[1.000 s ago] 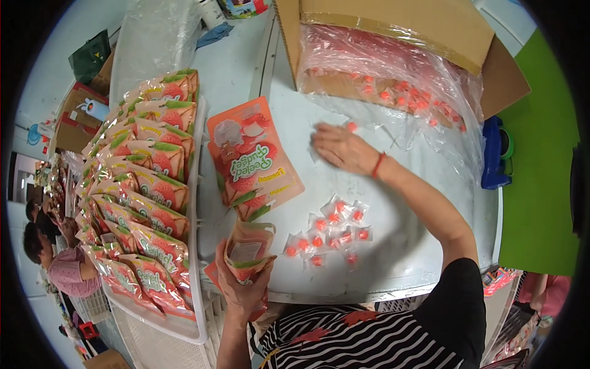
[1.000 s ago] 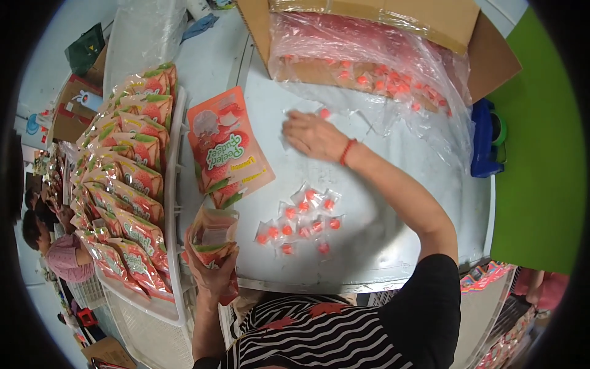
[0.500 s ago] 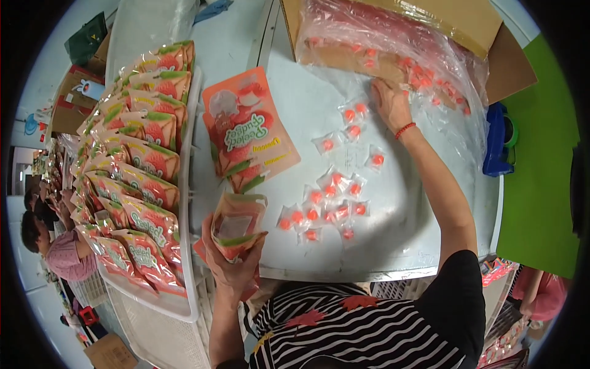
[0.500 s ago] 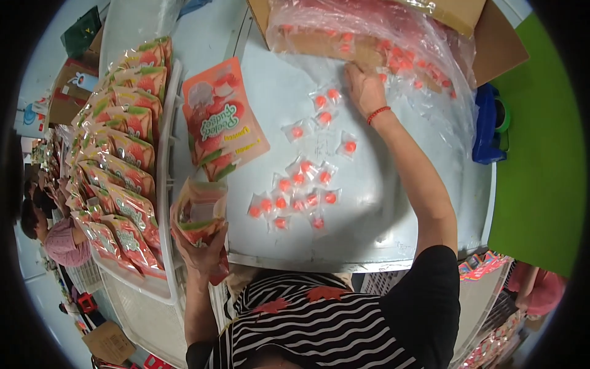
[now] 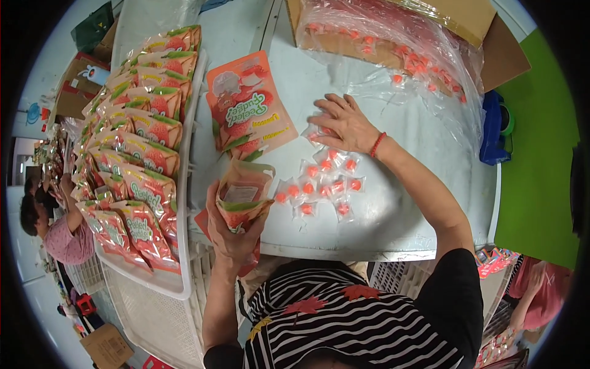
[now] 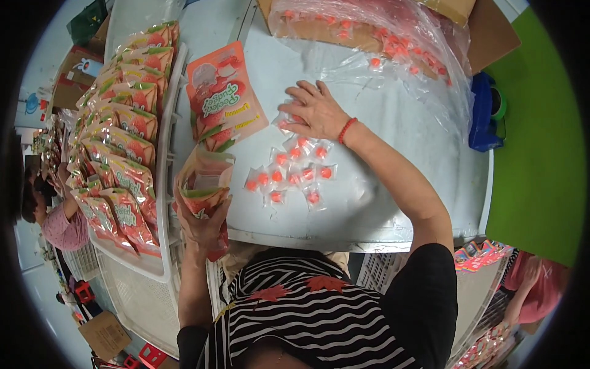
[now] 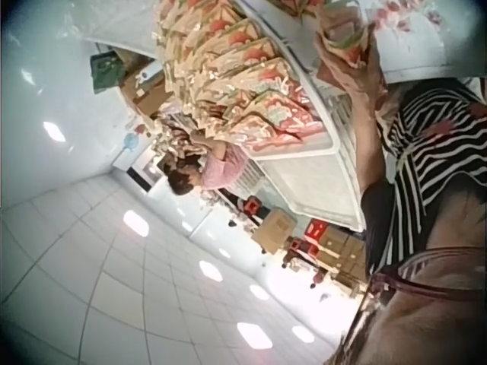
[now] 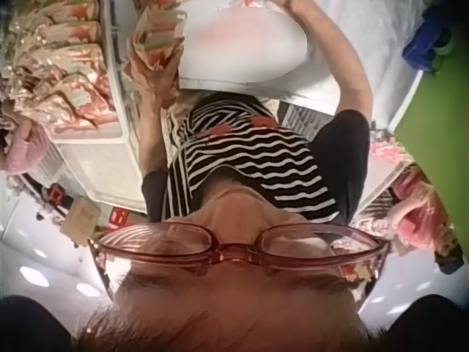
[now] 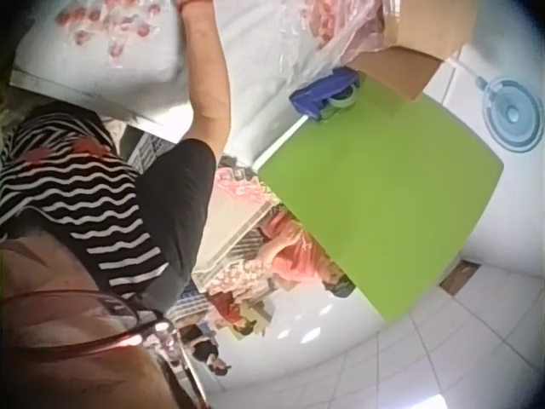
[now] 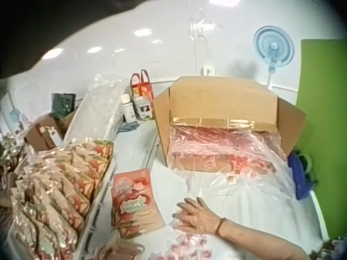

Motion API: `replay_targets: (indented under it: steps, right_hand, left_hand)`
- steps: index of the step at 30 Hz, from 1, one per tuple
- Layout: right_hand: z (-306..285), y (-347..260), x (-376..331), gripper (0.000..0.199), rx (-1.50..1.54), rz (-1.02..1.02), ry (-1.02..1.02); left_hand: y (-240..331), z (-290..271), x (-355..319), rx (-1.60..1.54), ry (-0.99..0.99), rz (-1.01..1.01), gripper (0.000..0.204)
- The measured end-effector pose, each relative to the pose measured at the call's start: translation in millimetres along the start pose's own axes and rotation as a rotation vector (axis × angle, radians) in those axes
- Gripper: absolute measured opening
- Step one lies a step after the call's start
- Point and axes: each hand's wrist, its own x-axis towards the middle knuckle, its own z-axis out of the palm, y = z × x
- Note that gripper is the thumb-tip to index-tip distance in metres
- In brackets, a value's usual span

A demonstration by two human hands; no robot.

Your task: Packaging individual pieces of candy into branded pouches.

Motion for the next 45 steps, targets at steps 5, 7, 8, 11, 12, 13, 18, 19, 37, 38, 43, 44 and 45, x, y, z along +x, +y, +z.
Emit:
replay_targets:
  steps: [5,7,8,11,12,13,18,19,37,38,43,44,45]
  right_hand:
    - [-15,-5,-33,0.042,0.007,0.017,-0.046]
    - [-32,-8,-36,0.041,0.541,0.335,0.191]
    - [-44,3,-40,0.042,0.56,0.422,0.277]
    - [-77,32,-74,0.043,0.552,0.573,0.339]
    - [-83,35,-81,0.043,0.533,0.62,0.317]
    - [-74,27,-91,0.043,0.531,0.622,0.315]
    - [-31,-36,-117,0.043,0.101,0.49,0.359]
    - [-22,-38,-112,0.043,0.112,0.487,0.356]
    - [6,-52,-38,0.033,0.027,0.236,0.25]
    - [6,-52,-37,0.026,0.066,0.232,0.301]
    - [1,-55,-34,0.015,0.303,0.471,0.352]
    - [0,-55,-31,0.014,0.465,0.553,0.433]
    - [-10,-64,-23,0.014,0.471,0.548,0.433]
  left_hand:
    - [-4,-8,-11,-0.044,-0.005,-0.033,0.09]
    - [-7,-11,-14,0.015,0.002,0.015,0.09]
    - [-7,-13,-17,-0.019,0.01,-0.007,0.09]
    - [-12,-19,-24,-0.027,0.017,-0.043,0.09]
    - [-13,-22,-26,0.01,0.031,-0.056,0.09]
    - [-15,-23,-28,0.048,0.046,-0.071,0.091]
    - [-19,-24,-34,0.016,0.02,-0.075,0.092]
    - [-17,-24,-31,-0.001,0.016,-0.088,0.093]
    - [6,15,2,0.101,-0.112,0.18,0.097]
    - [6,23,8,0.074,-0.138,0.156,0.098]
    - [-6,50,22,0.068,-0.189,0.222,0.102]
    - [-7,54,25,0.067,-0.189,0.228,0.102]
    - [-9,54,25,0.101,-0.183,0.227,0.104]
